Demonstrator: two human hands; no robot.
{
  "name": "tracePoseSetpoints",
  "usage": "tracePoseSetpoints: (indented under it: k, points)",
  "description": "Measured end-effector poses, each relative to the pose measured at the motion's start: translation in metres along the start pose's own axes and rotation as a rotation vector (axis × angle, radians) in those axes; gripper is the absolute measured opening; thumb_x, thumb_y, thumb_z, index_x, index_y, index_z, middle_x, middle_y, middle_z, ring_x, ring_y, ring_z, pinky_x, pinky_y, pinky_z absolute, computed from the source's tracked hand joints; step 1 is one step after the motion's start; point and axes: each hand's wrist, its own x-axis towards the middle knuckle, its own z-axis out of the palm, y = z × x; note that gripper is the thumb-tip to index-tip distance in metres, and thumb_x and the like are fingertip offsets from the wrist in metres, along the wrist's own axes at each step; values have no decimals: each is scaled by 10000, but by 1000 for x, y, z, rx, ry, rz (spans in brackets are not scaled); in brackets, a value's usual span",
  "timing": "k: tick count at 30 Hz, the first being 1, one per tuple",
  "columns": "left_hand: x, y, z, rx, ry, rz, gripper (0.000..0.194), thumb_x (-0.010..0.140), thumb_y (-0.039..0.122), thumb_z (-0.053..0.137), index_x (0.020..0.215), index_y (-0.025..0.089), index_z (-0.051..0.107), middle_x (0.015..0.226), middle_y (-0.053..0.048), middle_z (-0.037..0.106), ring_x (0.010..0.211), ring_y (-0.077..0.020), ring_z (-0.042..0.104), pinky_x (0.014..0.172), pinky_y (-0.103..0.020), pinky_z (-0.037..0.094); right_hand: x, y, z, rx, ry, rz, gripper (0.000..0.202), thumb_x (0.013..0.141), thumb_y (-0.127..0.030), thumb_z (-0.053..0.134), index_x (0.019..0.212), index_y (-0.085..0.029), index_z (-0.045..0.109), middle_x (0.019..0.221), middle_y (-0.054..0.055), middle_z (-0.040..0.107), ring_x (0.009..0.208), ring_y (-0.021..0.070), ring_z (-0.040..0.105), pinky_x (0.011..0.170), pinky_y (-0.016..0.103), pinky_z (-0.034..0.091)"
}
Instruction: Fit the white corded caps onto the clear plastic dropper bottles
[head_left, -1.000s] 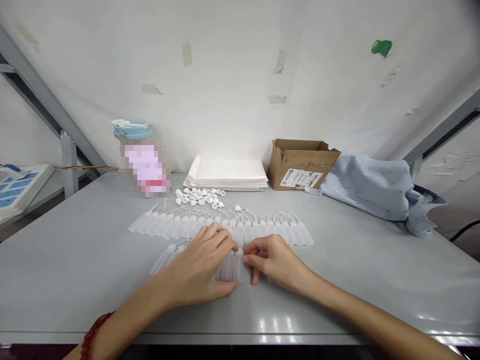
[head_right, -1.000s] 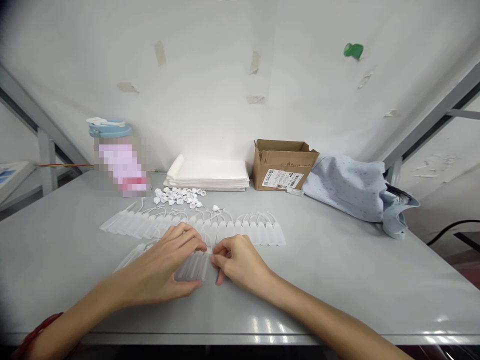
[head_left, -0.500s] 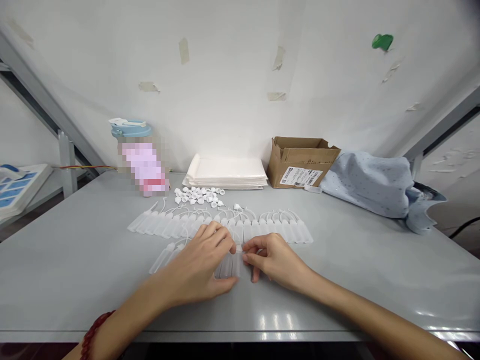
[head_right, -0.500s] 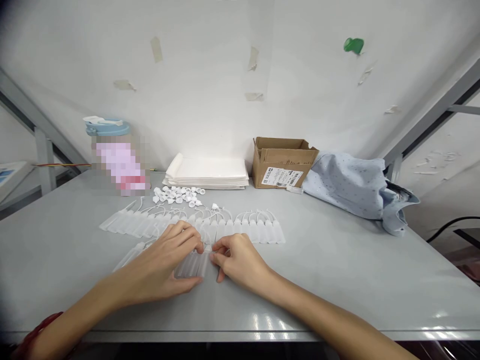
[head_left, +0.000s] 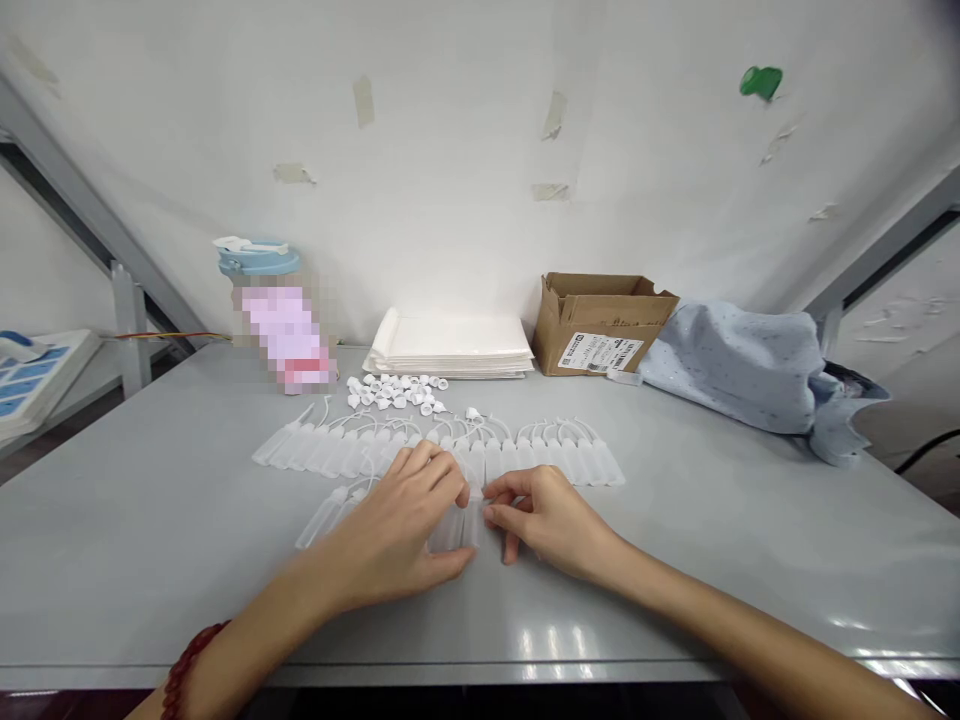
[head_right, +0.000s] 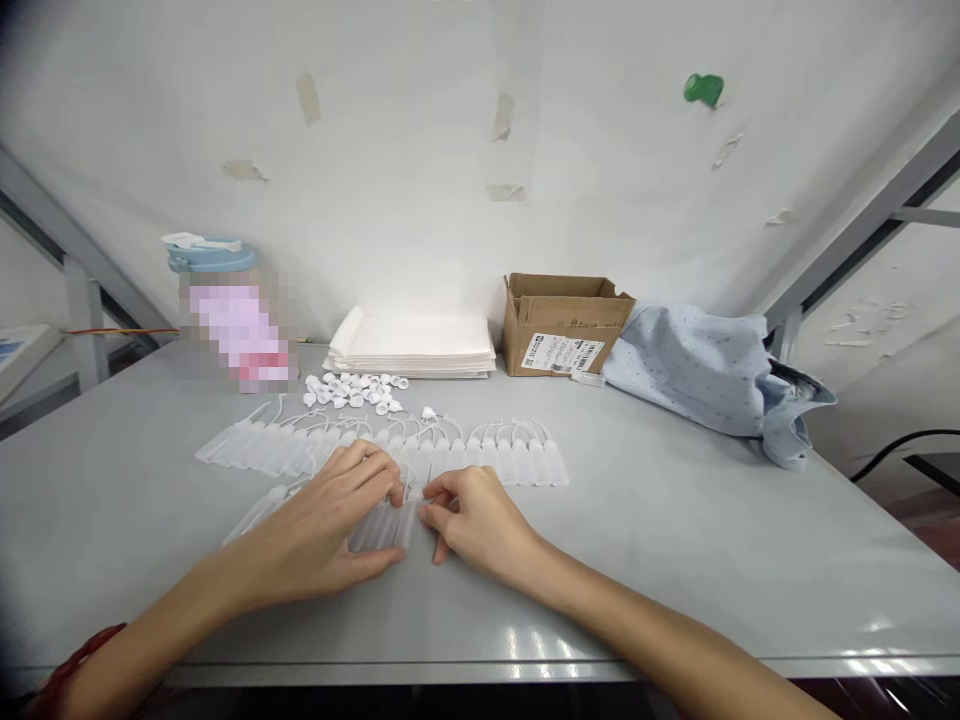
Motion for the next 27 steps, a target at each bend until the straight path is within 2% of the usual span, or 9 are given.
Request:
tracePoseSetpoints:
  k: [7,16,24,27]
  points:
    - [0,-1,2,11,7,-12,189,758,239,630,864,208,476,910,-24,505,921,-228,412,783,-371,371,0,1,0,-17,2,-7,150,809,-187,529,861,-132,658,642,10,656,475,132,657,456,203,390]
    - [0,-3,2,18,-3,6,219,744,258,651,853,209,467,907,-16,501,914,-224,410,784,-369,364,-1,0,0,-9,-15,-16,150,808,-224,549,840,-137,667,576,-13,623,478,142,655,531,224,449]
    - [-2,-1,1,3,-29,2,224,717,219,651,831,206,458,889,-4,496,915,-215,408,768,-354,355,-2,-2,0,17,-34,5,136,799,-202,541,754,-134,650,602,-14,608,454,117,638,472,197,405]
    - [-2,0,-1,-7,-41,-11,244,707,221,669,829,202,458,888,-1,495,917,-214,407,764,-351,353,-2,-2,-1,29,-36,8,129,795,-206,549,778,-132,652,602,-16,613,452,111,636,476,195,407]
